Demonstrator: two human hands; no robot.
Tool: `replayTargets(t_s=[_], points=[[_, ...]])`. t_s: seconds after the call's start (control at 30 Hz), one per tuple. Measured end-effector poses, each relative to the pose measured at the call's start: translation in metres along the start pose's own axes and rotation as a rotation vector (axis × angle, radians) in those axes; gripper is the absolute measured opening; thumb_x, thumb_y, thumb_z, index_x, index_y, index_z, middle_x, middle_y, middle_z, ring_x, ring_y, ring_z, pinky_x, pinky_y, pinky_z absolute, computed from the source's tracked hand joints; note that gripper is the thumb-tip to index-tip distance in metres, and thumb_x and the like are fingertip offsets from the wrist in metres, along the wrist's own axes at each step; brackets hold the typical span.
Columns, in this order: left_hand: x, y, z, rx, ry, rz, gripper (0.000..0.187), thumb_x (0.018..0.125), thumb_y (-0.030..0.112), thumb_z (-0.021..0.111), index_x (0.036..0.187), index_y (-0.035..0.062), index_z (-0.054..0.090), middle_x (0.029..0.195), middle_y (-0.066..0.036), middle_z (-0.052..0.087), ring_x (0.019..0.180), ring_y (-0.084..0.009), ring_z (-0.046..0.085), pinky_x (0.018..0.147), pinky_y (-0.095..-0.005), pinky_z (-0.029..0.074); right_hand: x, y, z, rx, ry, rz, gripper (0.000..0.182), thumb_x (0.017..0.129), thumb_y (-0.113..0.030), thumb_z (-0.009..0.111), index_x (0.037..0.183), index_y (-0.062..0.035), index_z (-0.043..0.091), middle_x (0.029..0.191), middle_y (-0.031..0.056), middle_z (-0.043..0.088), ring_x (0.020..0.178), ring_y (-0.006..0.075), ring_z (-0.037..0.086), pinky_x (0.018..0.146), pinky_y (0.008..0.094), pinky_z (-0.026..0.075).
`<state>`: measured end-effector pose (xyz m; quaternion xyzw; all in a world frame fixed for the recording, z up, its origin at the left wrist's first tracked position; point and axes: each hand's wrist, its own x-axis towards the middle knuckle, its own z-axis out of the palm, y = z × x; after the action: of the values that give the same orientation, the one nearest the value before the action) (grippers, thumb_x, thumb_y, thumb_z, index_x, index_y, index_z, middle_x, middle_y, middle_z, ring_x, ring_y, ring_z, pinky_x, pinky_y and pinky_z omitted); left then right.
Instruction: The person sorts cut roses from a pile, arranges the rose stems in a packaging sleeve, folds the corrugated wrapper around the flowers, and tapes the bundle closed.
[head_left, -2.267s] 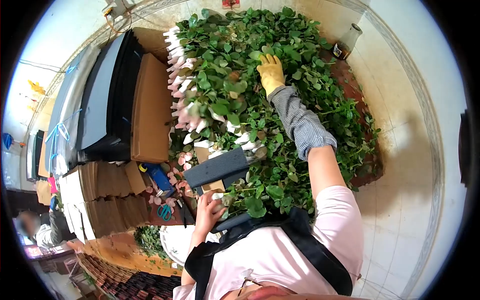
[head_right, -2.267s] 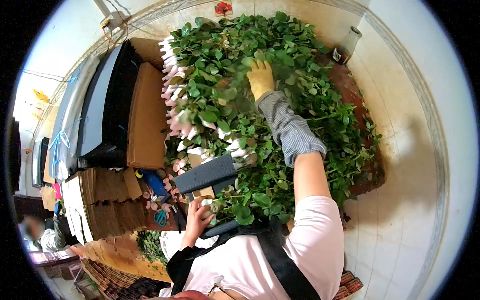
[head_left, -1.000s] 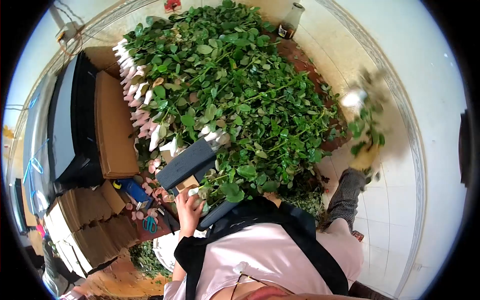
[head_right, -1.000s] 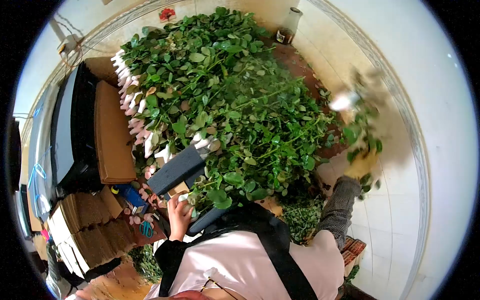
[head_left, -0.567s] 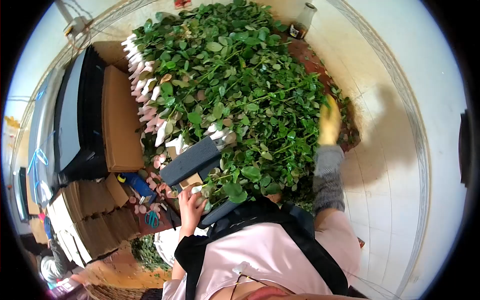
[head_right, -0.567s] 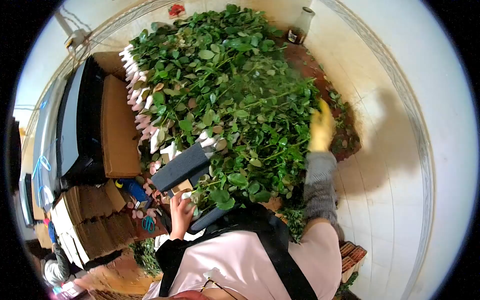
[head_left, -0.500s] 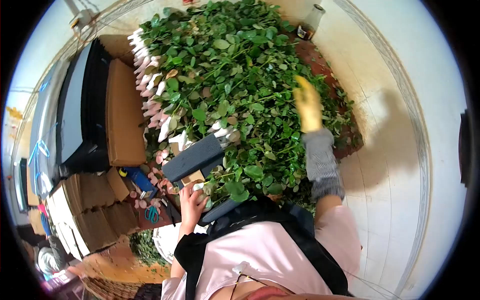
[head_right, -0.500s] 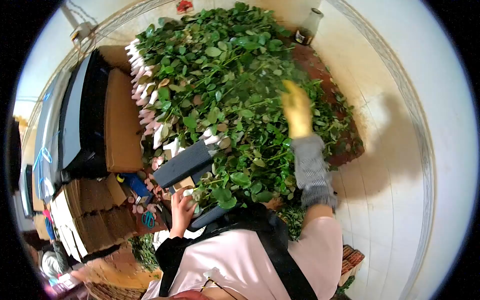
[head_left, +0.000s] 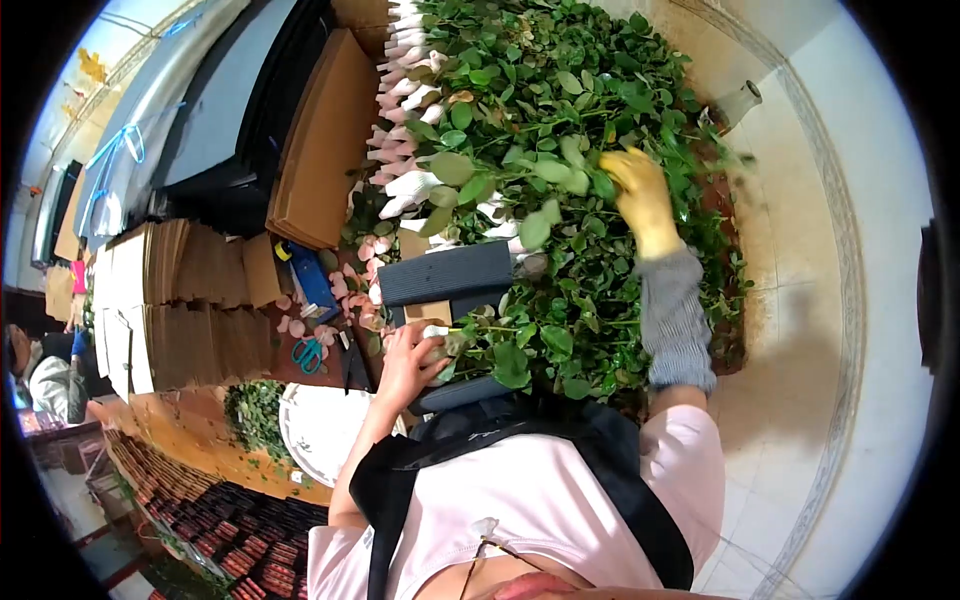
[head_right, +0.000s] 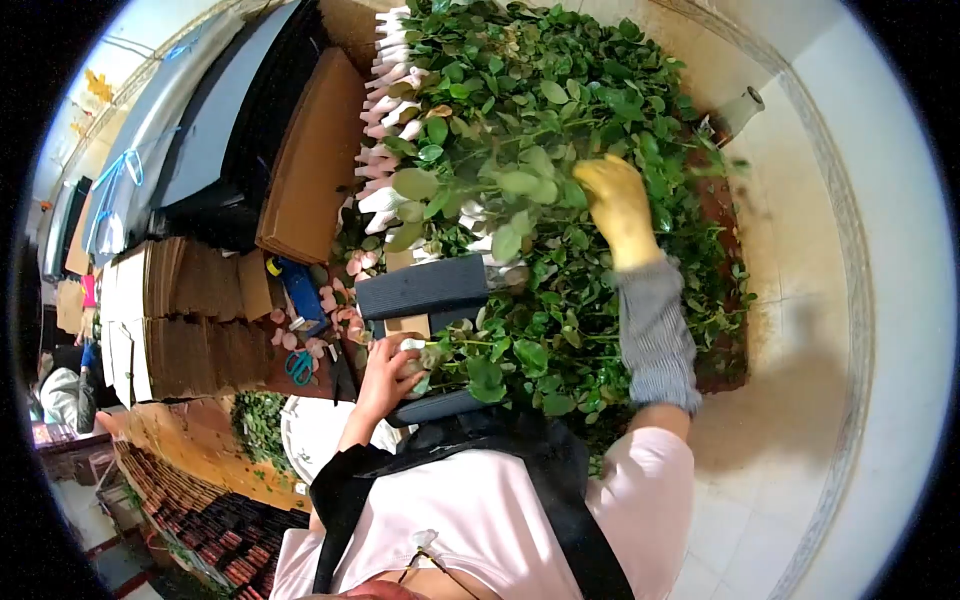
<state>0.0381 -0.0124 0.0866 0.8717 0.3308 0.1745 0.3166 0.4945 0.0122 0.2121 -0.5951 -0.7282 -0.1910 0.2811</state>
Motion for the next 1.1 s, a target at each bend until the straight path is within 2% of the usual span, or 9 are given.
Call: replayTargets(t_s=[0.1,0.23,0.5,0.63,0.77,0.8,0.87,1.0,1.1], points=[[0.003,0.004,-0.005,-0.037,0.005,-0.018,0.064,0.074,0.016,0.082,0.129,0.0081,0.052,0.125,-0.015,0.054,0.115,-0.0392,0.051,0.098,-0.0478,0.04,-0.023,-0.048,-0.06,-0.063,-0.135,0.147,0.013,0.08,0.007,0.066,0.087,-0.0043,0.066,0.082,0.0117,0.068,0.078,0.0295,0.066,0.073,0.0428,0.055],[0.004,0.003,-0.004,0.196,0.08,0.103,0.067,0.075,0.025,0.079,0.131,0.0011,0.052,0.119,-0.015,0.058,0.106,-0.0338,0.057,0.088,-0.0424,0.048,-0.072,-0.113,-0.074,-0.158,-0.335,0.164,0.014,0.087,-0.006,0.058,0.073,-0.0079,0.058,0.064,0.0091,0.056,0.06,0.0256,0.058,0.053,0.0369,0.05],[0.013,0.024,-0.019,0.487,-0.142,-0.007,0.055,0.069,0.031,0.082,0.11,-0.0024,0.065,0.132,-0.019,0.052,0.121,-0.0358,0.049,0.102,-0.0457,0.042,-0.15,-0.155,-0.029,-0.176,-0.333,0.254,0.004,0.069,-0.006,0.059,0.072,-0.0061,0.057,0.074,0.0077,0.06,0.081,0.0255,0.062,0.078,0.0365,0.052],[0.024,0.015,-0.02,0.442,-0.112,0.087,0.056,0.066,0.032,0.084,0.11,0.0017,0.069,0.142,-0.021,0.042,0.128,-0.0401,0.042,0.108,-0.0489,0.036,-0.224,-0.133,0.031,0.287,-0.354,0.58,0.029,0.067,0.013,0.064,0.09,-0.0031,0.067,0.095,0.0134,0.069,0.091,0.0359,0.064,0.08,0.0428,0.053],[0.018,-0.002,-0.008,0.367,-0.095,0.049,0.062,0.065,0.035,0.085,0.114,0.0019,0.067,0.14,-0.023,0.045,0.123,-0.0405,0.046,0.107,-0.0494,0.037,-0.167,-0.076,0.001,0.485,-1.218,0.528,0.061,0.084,-0.03,0.071,0.138,-0.0083,0.053,0.137,0.0141,0.059,0.124,0.0319,0.057,0.104,0.0386,0.046],[0.016,-0.003,-0.006,0.381,-0.071,0.065,0.062,0.065,0.035,0.085,0.114,0.0013,0.067,0.14,-0.023,0.044,0.125,-0.0409,0.045,0.108,-0.0498,0.036,-0.108,-0.081,-0.028,0.443,-1.398,0.536,0.064,0.088,-0.027,0.068,0.144,-0.0073,0.046,0.145,0.0139,0.053,0.13,0.0304,0.053,0.107,0.0383,0.044],[0.01,-0.004,-0.003,0.242,-0.032,0.022,0.059,0.067,0.029,0.087,0.112,-0.0012,0.066,0.142,-0.025,0.043,0.127,-0.0421,0.044,0.108,-0.0508,0.035,-0.053,-0.064,-0.036,0.394,-1.248,0.41,0.061,0.091,-0.033,0.066,0.143,-0.0066,0.047,0.137,0.0135,0.058,0.125,0.0317,0.056,0.109,0.0421,0.043],[0.003,-0.013,0.008,0.172,0.038,0.004,0.059,0.066,0.024,0.087,0.112,-0.0014,0.063,0.145,-0.023,0.04,0.126,-0.0426,0.043,0.106,-0.051,0.036,0.02,-0.019,0.051,0.297,-0.369,0.234,0.051,0.09,-0.024,0.07,0.137,-0.0135,0.054,0.141,0.0122,0.054,0.128,0.0301,0.053,0.112,0.045,0.041],[0.002,-0.011,0.008,0.203,0.021,-0.02,0.056,0.066,0.023,0.087,0.111,-0.0014,0.063,0.145,-0.023,0.04,0.126,-0.0425,0.043,0.106,-0.0508,0.036,0.054,0.013,0.12,-0.46,-0.439,0.244,0.045,0.091,-0.026,0.067,0.134,-0.0187,0.058,0.147,0.0097,0.049,0.138,0.0281,0.042,0.118,0.0436,0.027]])
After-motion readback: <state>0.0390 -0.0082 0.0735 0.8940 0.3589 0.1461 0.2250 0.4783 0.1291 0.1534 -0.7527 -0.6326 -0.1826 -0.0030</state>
